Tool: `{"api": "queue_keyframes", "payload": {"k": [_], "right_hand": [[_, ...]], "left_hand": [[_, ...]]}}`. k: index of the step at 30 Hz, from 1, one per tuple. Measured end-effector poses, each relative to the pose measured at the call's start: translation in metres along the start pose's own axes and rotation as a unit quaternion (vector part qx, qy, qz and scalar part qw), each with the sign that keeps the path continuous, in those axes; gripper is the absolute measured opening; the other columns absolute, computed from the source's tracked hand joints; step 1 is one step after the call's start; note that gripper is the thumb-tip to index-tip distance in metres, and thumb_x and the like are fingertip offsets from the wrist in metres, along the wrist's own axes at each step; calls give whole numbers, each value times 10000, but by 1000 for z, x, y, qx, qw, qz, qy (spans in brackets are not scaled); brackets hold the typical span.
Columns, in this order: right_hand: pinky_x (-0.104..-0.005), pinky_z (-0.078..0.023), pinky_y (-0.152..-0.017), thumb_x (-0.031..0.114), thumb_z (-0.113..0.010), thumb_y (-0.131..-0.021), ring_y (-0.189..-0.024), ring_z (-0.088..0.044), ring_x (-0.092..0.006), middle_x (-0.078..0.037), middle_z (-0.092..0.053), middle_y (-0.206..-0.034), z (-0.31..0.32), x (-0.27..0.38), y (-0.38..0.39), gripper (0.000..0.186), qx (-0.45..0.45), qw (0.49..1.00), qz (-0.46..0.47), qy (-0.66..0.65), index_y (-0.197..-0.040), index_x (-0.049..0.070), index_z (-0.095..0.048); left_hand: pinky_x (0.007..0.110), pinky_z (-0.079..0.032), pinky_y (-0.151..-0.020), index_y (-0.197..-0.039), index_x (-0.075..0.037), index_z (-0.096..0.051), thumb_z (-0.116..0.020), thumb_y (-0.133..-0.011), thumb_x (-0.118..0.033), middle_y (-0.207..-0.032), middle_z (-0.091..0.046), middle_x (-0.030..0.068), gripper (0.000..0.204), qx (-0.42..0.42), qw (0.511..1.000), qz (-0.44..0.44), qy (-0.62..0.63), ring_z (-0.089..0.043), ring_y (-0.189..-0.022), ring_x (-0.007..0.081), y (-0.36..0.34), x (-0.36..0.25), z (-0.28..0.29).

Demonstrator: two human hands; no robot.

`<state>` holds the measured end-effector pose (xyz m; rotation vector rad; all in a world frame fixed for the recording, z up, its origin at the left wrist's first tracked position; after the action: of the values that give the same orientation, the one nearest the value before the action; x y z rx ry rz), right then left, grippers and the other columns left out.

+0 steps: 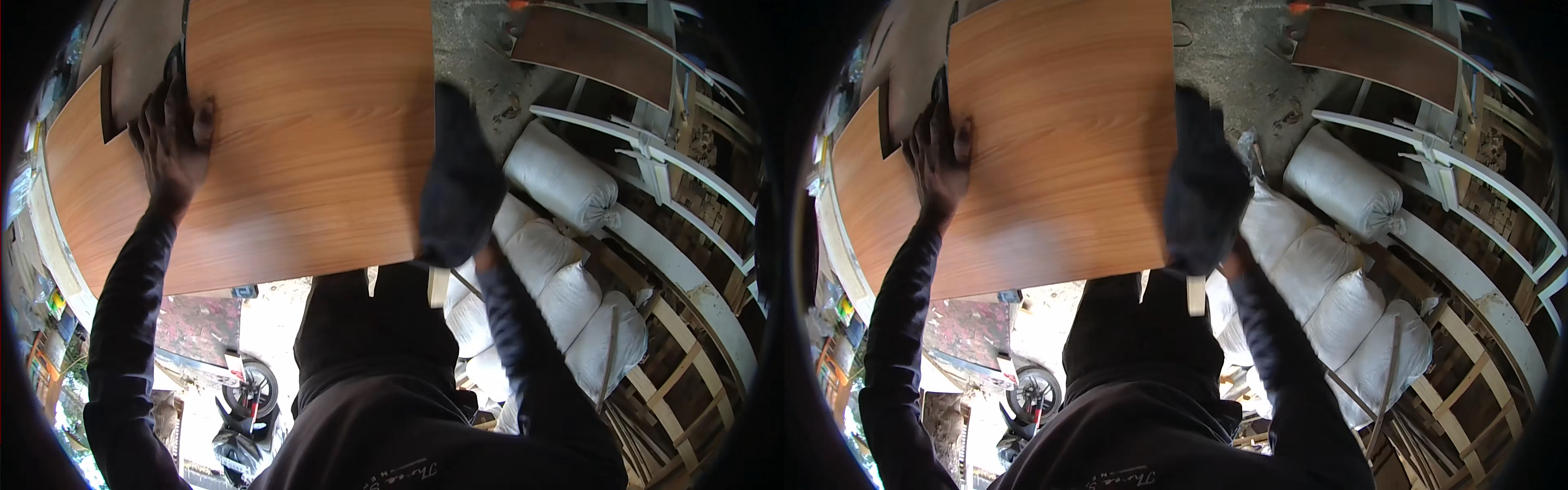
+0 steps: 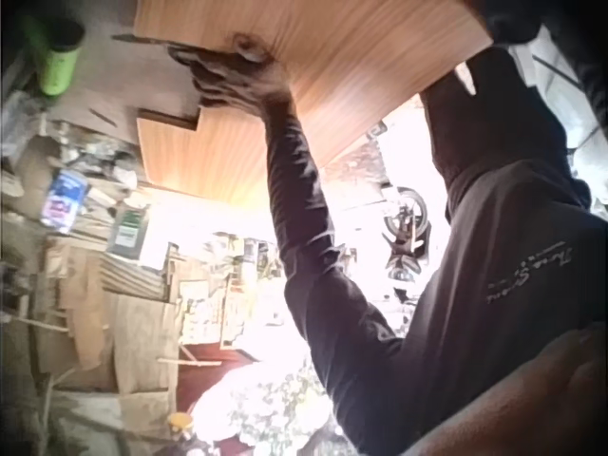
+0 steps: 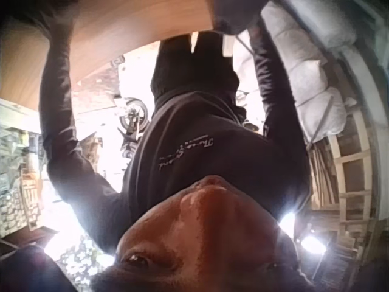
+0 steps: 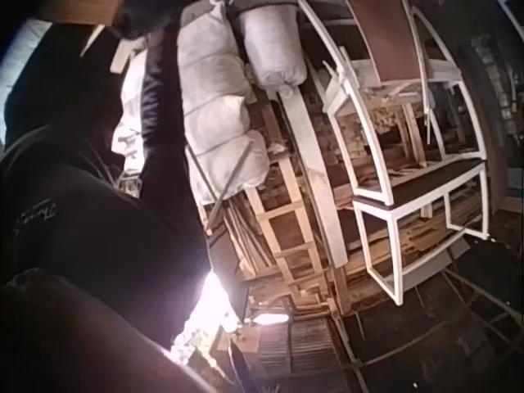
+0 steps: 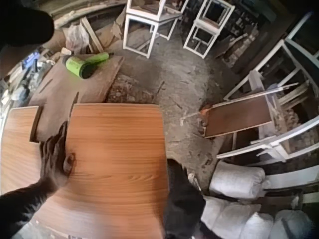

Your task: Applying edge banding to a wooden board using a heat gun and a cloth-wrapped block to press and smooth it.

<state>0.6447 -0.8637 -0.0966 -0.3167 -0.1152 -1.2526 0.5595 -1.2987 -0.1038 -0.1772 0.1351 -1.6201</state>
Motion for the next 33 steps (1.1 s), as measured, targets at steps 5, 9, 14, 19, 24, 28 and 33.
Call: {"api": "queue_keyframes", "payload": {"k": [5,9,14,19,24,28,33], "right_hand": [[-419,-533,-797,586,-795,-794,-838,-654,-263,-98,-690,-948,-3,-2,-7,509,9,998,51,20,-1015,133,-720],[-406,-533,-775,569,-774,-823,-820,-652,-251,-88,-689,-936,-20,-12,-34,471,10,993,106,57,-1006,139,-717],[-390,-532,-748,549,-747,-860,-797,-650,-237,-76,-688,-920,-62,-20,-93,427,-227,406,147,873,-996,146,-713],[-375,-532,-720,529,-720,-896,-773,-648,-223,-64,-686,-905,-93,-36,-117,387,-261,381,121,878,-985,152,-709],[-359,-532,-693,508,-693,-933,-750,-645,-209,-52,-685,-889,-127,-69,-147,352,-271,342,128,891,-974,159,-704],[-346,-532,-671,492,-672,-962,-731,-644,-197,-43,-684,-877,-130,-72,-157,329,-278,344,122,888,-966,164,-701],[-330,-532,-643,472,-645,-999,-708,-641,-183,-30,-683,-861,-122,-66,-161,308,-280,321,137,894,-955,171,-697]], "left_hand": [[611,-319,-1201,-1539,-55,-515,-539,-1088,-532,-1476,-544,265,657,-26,999,-12,37,-479,-1380,475,-2,-5,12],[606,-399,-1085,-1275,-42,-618,-592,-1057,-533,-1245,-598,228,538,12,995,-6,95,-545,-1161,469,-22,-11,9],[539,-443,-929,-992,-62,-662,-595,-1072,-508,-1003,-646,185,459,-4,986,160,36,-577,-979,417,-60,-24,-12],[512,-436,-862,-927,-42,-663,-574,-1110,-405,-887,-641,164,416,-7,991,126,54,-580,-865,374,-69,-31,-8],[487,-431,-837,-896,-38,-646,-572,-1117,-366,-855,-634,136,402,1,994,103,48,-570,-847,370,-74,-31,-1],[481,-429,-829,-869,-49,-627,-555,-1124,-366,-845,-623,138,413,11,994,102,41,-560,-847,369,-79,-34,-1],[484,-424,-816,-856,-51,-606,-537,-1130,-375,-842,-608,142,430,31,993,103,50,-551,-841,368,-77,-32,-3]]}}
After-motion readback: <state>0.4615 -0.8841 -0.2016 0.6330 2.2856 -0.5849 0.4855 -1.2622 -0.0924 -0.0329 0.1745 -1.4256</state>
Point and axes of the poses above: each hand's wrist, its own y-axis away from the middle knuckle, its own z-axis out of the back of the hand, x = y × z, the point moved 3 cm from there along -y, towards the middle knuckle
